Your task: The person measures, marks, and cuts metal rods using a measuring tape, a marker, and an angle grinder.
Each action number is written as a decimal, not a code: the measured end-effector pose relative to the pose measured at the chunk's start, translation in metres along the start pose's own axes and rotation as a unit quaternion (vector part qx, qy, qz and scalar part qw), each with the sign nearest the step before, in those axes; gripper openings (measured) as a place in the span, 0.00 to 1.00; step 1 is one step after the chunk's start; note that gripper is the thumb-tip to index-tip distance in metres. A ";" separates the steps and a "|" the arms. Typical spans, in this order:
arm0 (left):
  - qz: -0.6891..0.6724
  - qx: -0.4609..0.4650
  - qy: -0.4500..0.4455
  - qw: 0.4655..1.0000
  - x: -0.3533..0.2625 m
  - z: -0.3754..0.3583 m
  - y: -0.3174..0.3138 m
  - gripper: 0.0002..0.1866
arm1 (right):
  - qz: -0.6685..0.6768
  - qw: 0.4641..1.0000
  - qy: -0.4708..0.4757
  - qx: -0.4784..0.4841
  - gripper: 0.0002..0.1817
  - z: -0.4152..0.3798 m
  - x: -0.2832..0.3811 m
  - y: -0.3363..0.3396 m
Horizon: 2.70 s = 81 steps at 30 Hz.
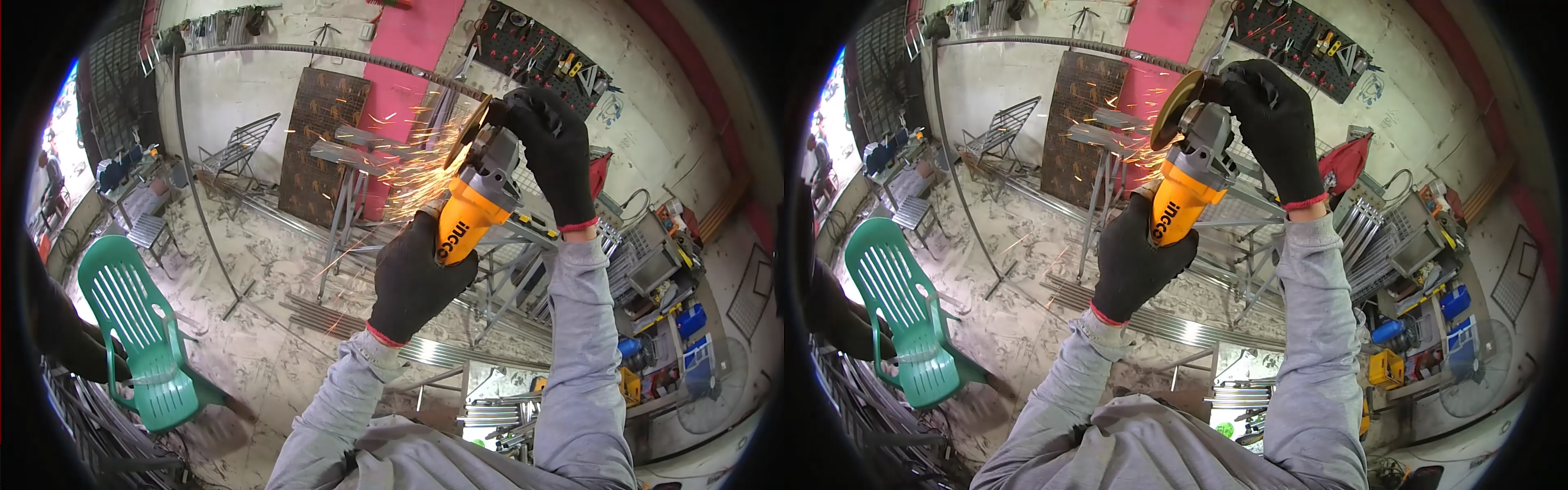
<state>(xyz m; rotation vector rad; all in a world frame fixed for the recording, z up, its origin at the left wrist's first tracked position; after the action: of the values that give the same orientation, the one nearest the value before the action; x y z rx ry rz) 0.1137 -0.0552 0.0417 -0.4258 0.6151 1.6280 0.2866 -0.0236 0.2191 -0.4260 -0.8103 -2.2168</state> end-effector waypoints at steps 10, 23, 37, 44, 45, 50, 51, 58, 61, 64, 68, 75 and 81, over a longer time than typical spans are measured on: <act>0.000 -0.012 -0.019 1.000 -0.004 0.004 0.003 0.29 | -0.026 1.000 0.001 0.016 0.12 0.000 0.002 0.004; -0.029 0.000 0.003 1.000 -0.008 0.003 0.003 0.29 | -0.013 1.000 0.004 0.017 0.12 -0.002 0.000 0.005; -0.046 0.017 0.026 0.998 -0.016 0.006 0.008 0.29 | 0.047 0.998 -0.009 0.033 0.10 -0.004 0.005 0.004; -0.031 0.017 0.034 0.999 -0.016 0.001 0.005 0.28 | -0.005 1.000 0.020 0.015 0.11 -0.005 0.000 0.009; -0.022 0.014 0.026 0.999 -0.012 -0.002 0.002 0.28 | -0.009 1.000 0.018 0.014 0.11 -0.005 0.002 0.009; -0.005 0.014 0.017 1.000 -0.008 -0.003 0.000 0.29 | 0.007 0.998 0.055 0.007 0.11 -0.002 -0.002 0.006; -0.006 0.020 0.021 1.000 -0.009 -0.002 0.001 0.29 | -0.004 0.998 0.062 0.007 0.11 -0.002 -0.002 0.007; -0.013 -0.003 0.000 1.000 -0.016 0.002 0.001 0.32 | -0.018 0.997 0.064 0.031 0.12 0.001 -0.003 0.009; -0.008 -0.023 -0.008 1.000 -0.021 0.003 0.002 0.32 | -0.005 0.997 0.070 0.045 0.12 -0.001 0.002 0.009; -0.016 -0.020 -0.018 1.000 -0.019 0.003 0.002 0.31 | -0.020 0.998 0.012 0.051 0.10 0.000 0.002 0.012; -0.004 0.004 0.012 1.000 -0.012 0.001 -0.002 0.30 | -0.032 0.997 0.060 0.028 0.12 0.001 -0.002 0.010; -0.016 0.028 0.042 0.999 -0.010 -0.001 0.000 0.28 | -0.030 0.998 0.043 0.017 0.11 0.000 -0.001 0.008; -0.005 -0.007 -0.007 1.000 -0.014 0.003 0.003 0.30 | -0.030 0.996 0.080 0.021 0.12 0.002 -0.002 0.007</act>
<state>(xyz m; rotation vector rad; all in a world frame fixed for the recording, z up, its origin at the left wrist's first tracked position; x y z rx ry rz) 0.1132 -0.0648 0.0529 -0.4269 0.5920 1.6253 0.2933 -0.0248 0.2224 -0.2028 -0.7919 -2.2515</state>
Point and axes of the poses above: each hand's wrist, its own z-axis towards the middle knuckle, its own y-axis out of the back of the hand, x = y × z, the point moved 2 cm from there along z, towards the middle knuckle, and after that the axes turned 11 degrees about -y, right-handed, at the moved point
